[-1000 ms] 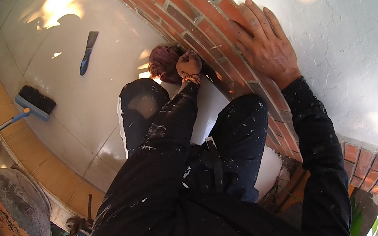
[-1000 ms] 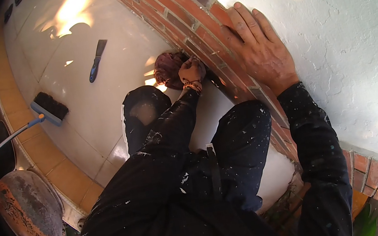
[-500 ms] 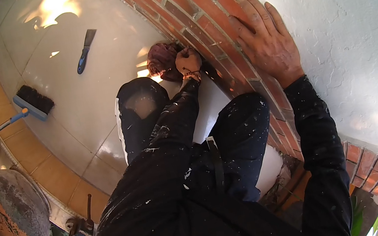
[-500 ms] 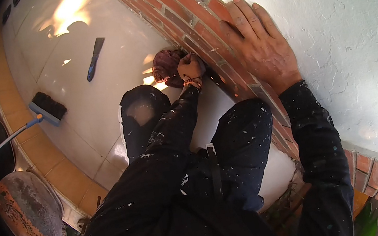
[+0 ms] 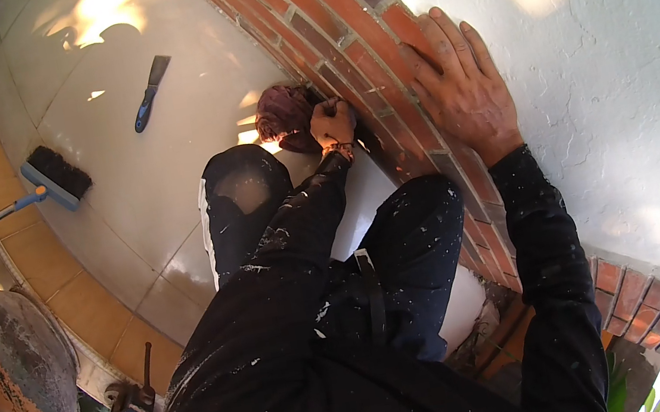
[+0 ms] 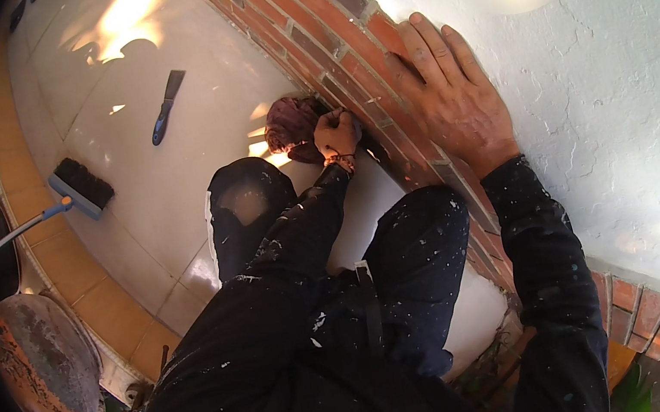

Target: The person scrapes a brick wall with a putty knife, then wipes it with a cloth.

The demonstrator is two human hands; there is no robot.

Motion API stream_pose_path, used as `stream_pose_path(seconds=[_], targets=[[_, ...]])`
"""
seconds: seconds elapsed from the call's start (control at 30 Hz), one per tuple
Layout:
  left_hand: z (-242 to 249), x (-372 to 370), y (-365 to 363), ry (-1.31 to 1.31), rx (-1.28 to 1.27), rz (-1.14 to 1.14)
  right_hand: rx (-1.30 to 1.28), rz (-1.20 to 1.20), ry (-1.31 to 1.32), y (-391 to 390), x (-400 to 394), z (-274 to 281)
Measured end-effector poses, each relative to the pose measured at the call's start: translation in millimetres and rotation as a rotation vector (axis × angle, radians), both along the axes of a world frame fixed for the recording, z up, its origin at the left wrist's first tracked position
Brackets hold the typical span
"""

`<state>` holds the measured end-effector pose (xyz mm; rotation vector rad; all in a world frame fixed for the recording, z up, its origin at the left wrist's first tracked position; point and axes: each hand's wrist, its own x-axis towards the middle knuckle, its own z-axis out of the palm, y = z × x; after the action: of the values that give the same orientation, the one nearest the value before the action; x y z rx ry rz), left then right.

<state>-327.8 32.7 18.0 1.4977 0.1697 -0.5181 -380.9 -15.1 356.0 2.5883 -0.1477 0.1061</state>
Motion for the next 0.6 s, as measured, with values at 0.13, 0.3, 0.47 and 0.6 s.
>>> stream_pose_path(seconds=[0.13, 0.3, 0.47, 0.6], targets=[[-27, -9, 5, -0.09, 0.005, -0.028, -0.005, -0.023, 0.035, 0, -8, 1], [-11, -11, 18, -0.061, 0.061, -0.186, 0.006, -0.012, 0.016, 3, -2, 4], [-47, 9, -3, 0.093, -0.436, -0.023, 0.015, 0.004, 0.014, 2, -5, 2], [-17, -6, 16, -0.114, 0.012, -0.135, -0.052, -0.058, 0.072, 3, -3, 3]])
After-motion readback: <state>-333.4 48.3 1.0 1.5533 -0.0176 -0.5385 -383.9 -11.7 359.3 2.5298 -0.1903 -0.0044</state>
